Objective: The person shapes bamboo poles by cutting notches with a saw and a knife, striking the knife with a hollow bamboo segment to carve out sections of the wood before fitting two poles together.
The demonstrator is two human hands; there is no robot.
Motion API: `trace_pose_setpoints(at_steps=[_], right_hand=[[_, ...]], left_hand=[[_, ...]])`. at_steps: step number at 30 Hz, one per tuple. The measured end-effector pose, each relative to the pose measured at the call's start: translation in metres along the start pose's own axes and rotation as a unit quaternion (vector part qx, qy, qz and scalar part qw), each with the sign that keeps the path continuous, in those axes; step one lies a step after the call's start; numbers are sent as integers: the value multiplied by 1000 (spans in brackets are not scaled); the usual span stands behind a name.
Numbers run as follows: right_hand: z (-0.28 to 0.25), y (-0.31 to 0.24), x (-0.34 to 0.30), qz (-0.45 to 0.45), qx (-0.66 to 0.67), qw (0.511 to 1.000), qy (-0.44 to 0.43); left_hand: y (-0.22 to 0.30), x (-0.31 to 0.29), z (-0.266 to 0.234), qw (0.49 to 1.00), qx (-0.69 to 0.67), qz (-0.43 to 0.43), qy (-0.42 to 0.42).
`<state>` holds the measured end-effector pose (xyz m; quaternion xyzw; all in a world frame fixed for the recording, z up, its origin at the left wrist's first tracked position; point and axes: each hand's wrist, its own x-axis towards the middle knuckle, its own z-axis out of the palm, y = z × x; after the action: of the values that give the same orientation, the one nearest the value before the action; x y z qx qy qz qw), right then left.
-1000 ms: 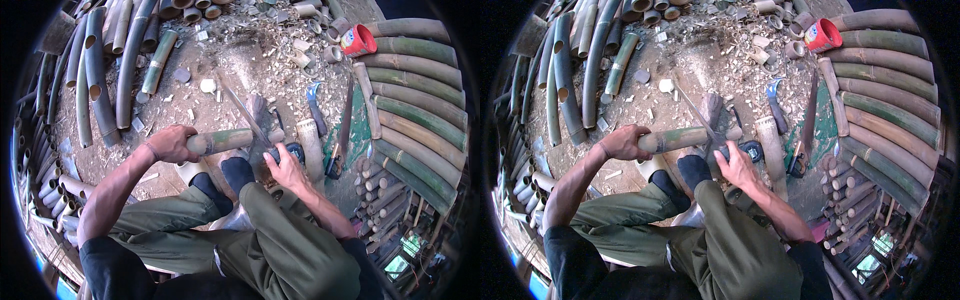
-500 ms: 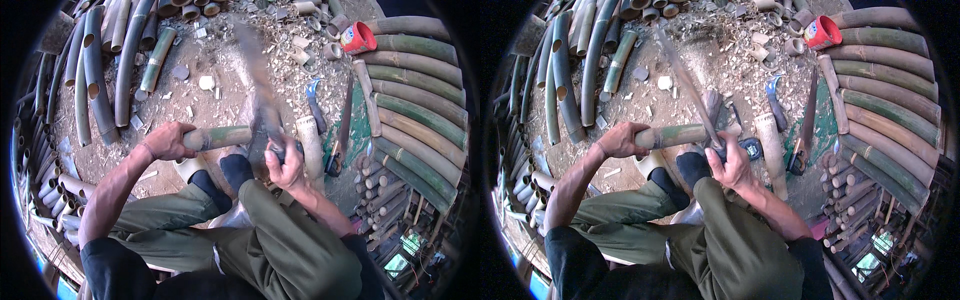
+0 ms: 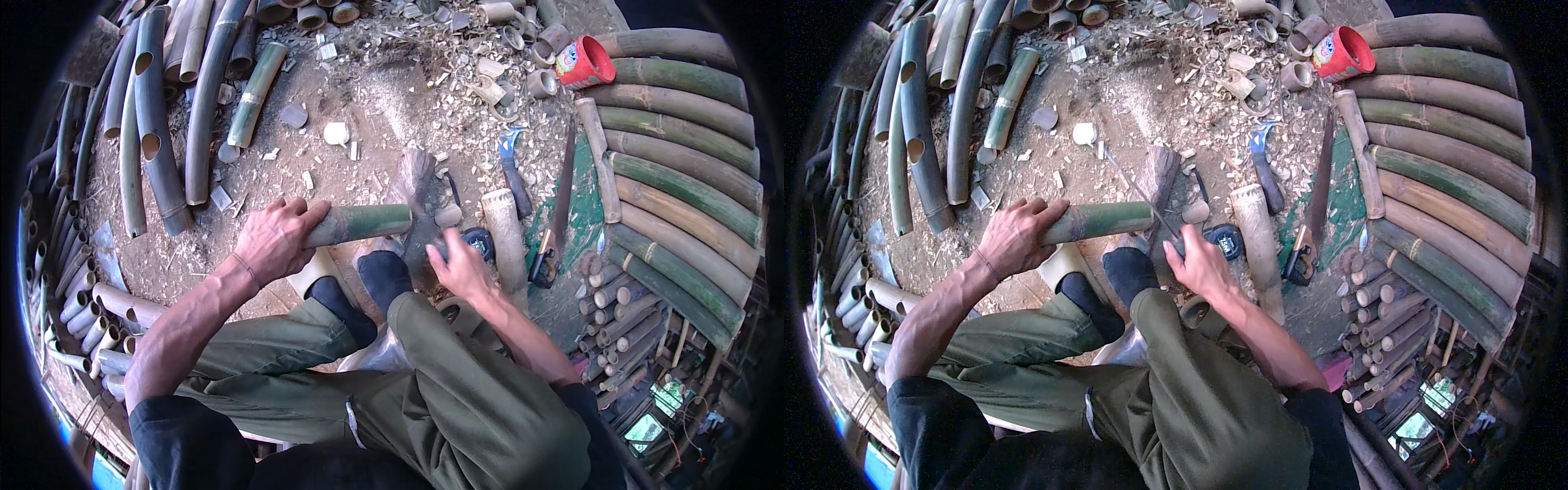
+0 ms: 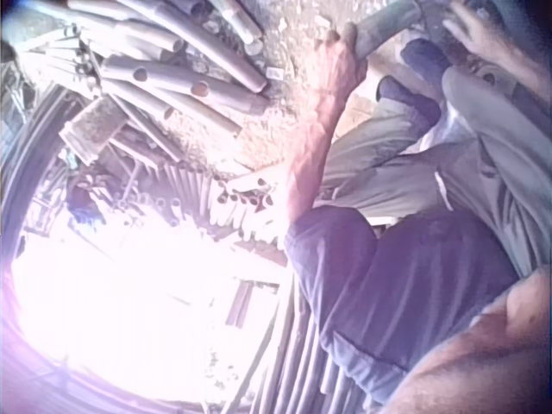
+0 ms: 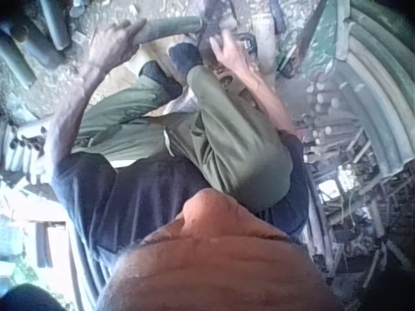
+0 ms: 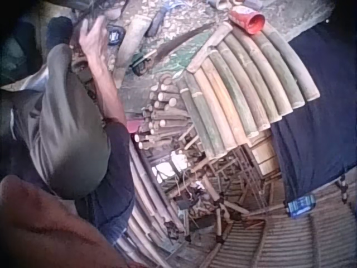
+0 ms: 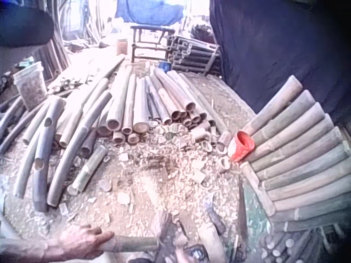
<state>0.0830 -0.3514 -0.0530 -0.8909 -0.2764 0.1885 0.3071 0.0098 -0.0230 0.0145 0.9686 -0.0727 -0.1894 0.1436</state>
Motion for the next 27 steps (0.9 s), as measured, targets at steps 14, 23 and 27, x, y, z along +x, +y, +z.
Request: trace_pose_setpoints(at_steps=[14,23,27], right_hand=[[9,22,-1,131,-14,985,-109],[-13,-11,1,127,29,988,-84],[-31,-52,5,-72,148,982,93]], left_hand=[[4,-11,18,990,112,49,67],[-23,11,13,980,-182,-28,-75],[-20,20,5,962,-230,-56,-133]])
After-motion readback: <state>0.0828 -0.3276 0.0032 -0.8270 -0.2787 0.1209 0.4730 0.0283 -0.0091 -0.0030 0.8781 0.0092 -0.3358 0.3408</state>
